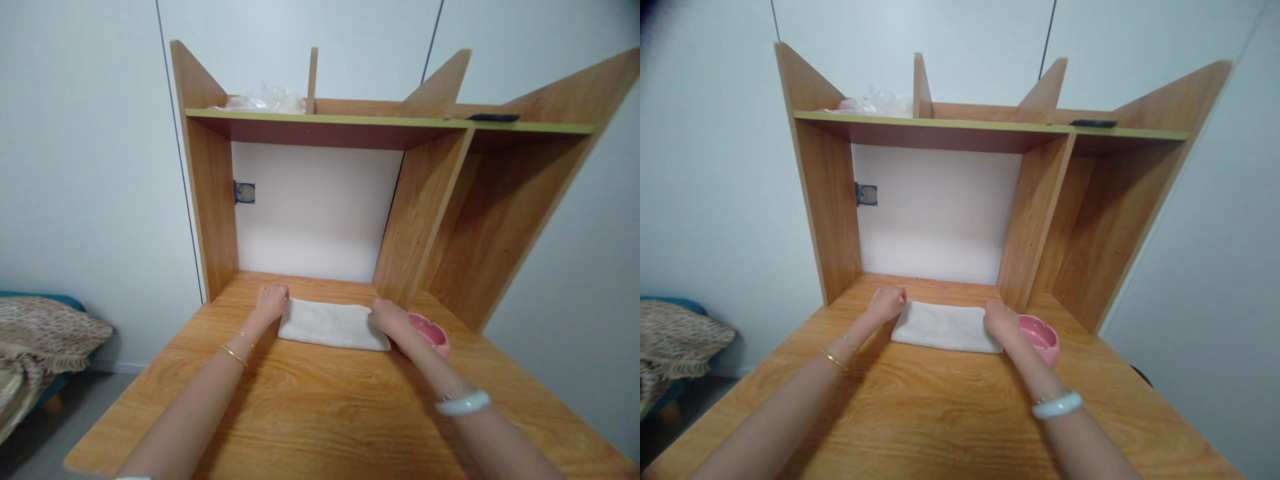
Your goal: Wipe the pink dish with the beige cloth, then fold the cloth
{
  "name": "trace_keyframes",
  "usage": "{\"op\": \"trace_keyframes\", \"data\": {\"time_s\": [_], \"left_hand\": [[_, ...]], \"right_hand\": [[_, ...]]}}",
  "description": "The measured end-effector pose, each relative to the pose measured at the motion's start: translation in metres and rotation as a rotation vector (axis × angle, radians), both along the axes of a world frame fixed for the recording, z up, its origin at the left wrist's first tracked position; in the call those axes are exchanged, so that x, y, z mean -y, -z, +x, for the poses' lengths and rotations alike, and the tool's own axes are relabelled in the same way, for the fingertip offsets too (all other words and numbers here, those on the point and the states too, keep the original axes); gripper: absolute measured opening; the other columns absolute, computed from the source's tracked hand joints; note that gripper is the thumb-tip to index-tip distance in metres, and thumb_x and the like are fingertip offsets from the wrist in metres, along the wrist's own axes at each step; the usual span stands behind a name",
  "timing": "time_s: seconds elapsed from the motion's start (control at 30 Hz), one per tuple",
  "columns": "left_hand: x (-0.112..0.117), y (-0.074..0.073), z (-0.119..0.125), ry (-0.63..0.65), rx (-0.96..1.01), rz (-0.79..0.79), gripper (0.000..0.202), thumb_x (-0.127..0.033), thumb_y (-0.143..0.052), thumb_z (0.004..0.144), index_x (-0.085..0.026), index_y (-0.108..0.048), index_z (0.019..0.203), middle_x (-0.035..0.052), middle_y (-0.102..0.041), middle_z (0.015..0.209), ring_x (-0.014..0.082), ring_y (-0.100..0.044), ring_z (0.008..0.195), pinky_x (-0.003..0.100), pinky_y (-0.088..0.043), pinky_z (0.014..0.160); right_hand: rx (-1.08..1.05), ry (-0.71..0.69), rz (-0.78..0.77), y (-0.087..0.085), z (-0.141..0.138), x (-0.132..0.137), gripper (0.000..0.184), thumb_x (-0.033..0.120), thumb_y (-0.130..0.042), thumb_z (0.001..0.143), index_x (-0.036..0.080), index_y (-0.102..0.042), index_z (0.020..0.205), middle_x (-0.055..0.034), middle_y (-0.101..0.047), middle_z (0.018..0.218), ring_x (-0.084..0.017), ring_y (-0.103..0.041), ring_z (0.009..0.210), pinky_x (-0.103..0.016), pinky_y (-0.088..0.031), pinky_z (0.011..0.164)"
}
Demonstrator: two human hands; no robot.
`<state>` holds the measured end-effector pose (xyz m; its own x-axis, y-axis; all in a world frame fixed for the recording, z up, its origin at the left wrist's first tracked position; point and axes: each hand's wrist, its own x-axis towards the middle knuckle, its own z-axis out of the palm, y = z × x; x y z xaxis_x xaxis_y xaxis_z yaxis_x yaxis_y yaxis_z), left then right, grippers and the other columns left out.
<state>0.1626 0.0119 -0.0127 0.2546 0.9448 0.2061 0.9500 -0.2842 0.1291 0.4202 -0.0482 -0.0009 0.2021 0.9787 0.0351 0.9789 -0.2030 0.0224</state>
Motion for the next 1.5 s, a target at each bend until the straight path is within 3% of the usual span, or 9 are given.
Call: {"op": "trace_keyframes", "data": {"time_s": [0.2, 0.4, 0.6, 0.73, 0.93, 1.07, 1.2, 1.33, 1.5], "left_hand": [[0.02, -0.003, -0.011, 0.091, 0.051, -0.214, 0.015, -0.021, -0.054, 0.069, -0.018, -0.065, 0.079, 0.0043, -0.067, 0.078, 0.0164, -0.06, 0.074, 0.022, -0.041, 0.062], [0.038, 0.002, -0.007, 0.224, 0.1, -0.374, 0.018, -0.014, -0.052, 0.063, -0.018, -0.068, 0.071, 0.0019, -0.068, 0.07, 0.0139, -0.059, 0.065, 0.02, -0.038, 0.055], [0.028, 0.013, -0.013, 0.278, 0.199, -0.468, 0.018, -0.016, -0.053, 0.058, -0.016, -0.069, 0.067, 0.001, -0.068, 0.068, 0.0154, -0.057, 0.065, 0.021, -0.039, 0.056], [0.021, 0.019, -0.022, 0.313, 0.288, -0.523, 0.022, -0.019, -0.052, 0.058, -0.015, -0.07, 0.072, 0.0002, -0.068, 0.07, 0.0144, -0.055, 0.066, 0.02, -0.039, 0.057], [0.017, 0.025, -0.032, 0.35, 0.405, -0.598, 0.025, -0.022, -0.054, 0.058, -0.014, -0.07, 0.076, 0.0007, -0.068, 0.072, 0.0128, -0.054, 0.066, 0.02, -0.04, 0.061], [0.018, 0.026, -0.033, 0.355, 0.466, -0.625, 0.024, -0.023, -0.054, 0.058, -0.014, -0.07, 0.075, -0.0005, -0.066, 0.069, 0.0114, -0.051, 0.064, 0.02, -0.038, 0.061], [0.022, 0.027, -0.036, 0.349, 0.506, -0.636, 0.028, -0.029, -0.052, 0.063, -0.013, -0.07, 0.078, -0.0038, -0.053, 0.051, 0.008, -0.039, 0.049, 0.02, -0.03, 0.05], [0.025, 0.028, -0.041, 0.331, 0.55, -0.716, 0.031, -0.036, -0.051, 0.066, -0.013, -0.069, 0.078, -0.0075, -0.031, 0.038, 0.0066, -0.022, 0.04, 0.022, -0.017, 0.042], [0.017, 0.03, -0.046, 0.207, 0.633, -0.615, 0.024, -0.03, -0.044, 0.07, -0.014, -0.056, 0.057, -0.0057, -0.033, 0.042, 0.0077, -0.027, 0.041, 0.023, -0.02, 0.043]], "right_hand": [[-0.199, 0.035, -0.103, 0.006, 0.025, 0.047, 0.034, 0.025, -0.039, 0.085, 0.012, -0.066, 0.069, -0.0098, -0.067, 0.062, -0.015, -0.063, 0.06, -0.021, -0.038, 0.052], [-0.367, 0.073, -0.112, 0.02, 0.037, 0.048, 0.051, 0.037, -0.027, 0.089, 0.017, -0.054, 0.05, -0.0035, -0.052, 0.037, -0.013, -0.056, 0.046, -0.021, -0.038, 0.055], [-0.519, 0.02, -0.043, 0.04, 0.031, 0.04, 0.049, 0.039, -0.025, 0.089, 0.017, -0.05, 0.053, -0.0012, -0.048, 0.034, -0.013, -0.052, 0.04, -0.022, -0.039, 0.054], [-0.531, 0.061, 0.032, 0.048, 0.026, 0.04, 0.04, 0.028, -0.033, 0.084, 0.018, -0.049, 0.049, -0.0026, -0.05, 0.037, -0.013, -0.053, 0.042, -0.022, -0.038, 0.052], [-0.571, 0.07, 0.14, 0.023, 0.024, 0.034, 0.038, 0.027, -0.038, 0.076, 0.017, -0.049, 0.04, -0.0053, -0.055, 0.043, -0.012, -0.05, 0.044, -0.022, -0.033, 0.048], [-0.499, 0.05, 0.303, -0.007, -0.006, 0.018, 0.025, 0.028, -0.042, 0.075, 0.015, -0.058, 0.062, -0.0051, -0.064, 0.064, -0.014, -0.056, 0.06, -0.021, -0.031, 0.049], [-0.362, -0.076, 0.356, -0.022, -0.068, 0.007, 0.022, 0.027, -0.042, 0.079, 0.016, -0.061, 0.074, -0.0053, -0.066, 0.081, -0.016, -0.059, 0.075, -0.021, -0.034, 0.057], [-0.238, -0.262, 0.297, -0.013, -0.128, 0.005, 0.025, 0.03, -0.041, 0.083, 0.017, -0.061, 0.086, -0.0081, -0.066, 0.092, -0.019, -0.06, 0.085, -0.024, -0.038, 0.064], [-0.144, -0.369, 0.178, 0.014, -0.168, 0.001, 0.027, 0.031, -0.043, 0.084, 0.015, -0.062, 0.092, -0.0127, -0.064, 0.101, -0.023, -0.057, 0.096, -0.027, -0.042, 0.068]]}}
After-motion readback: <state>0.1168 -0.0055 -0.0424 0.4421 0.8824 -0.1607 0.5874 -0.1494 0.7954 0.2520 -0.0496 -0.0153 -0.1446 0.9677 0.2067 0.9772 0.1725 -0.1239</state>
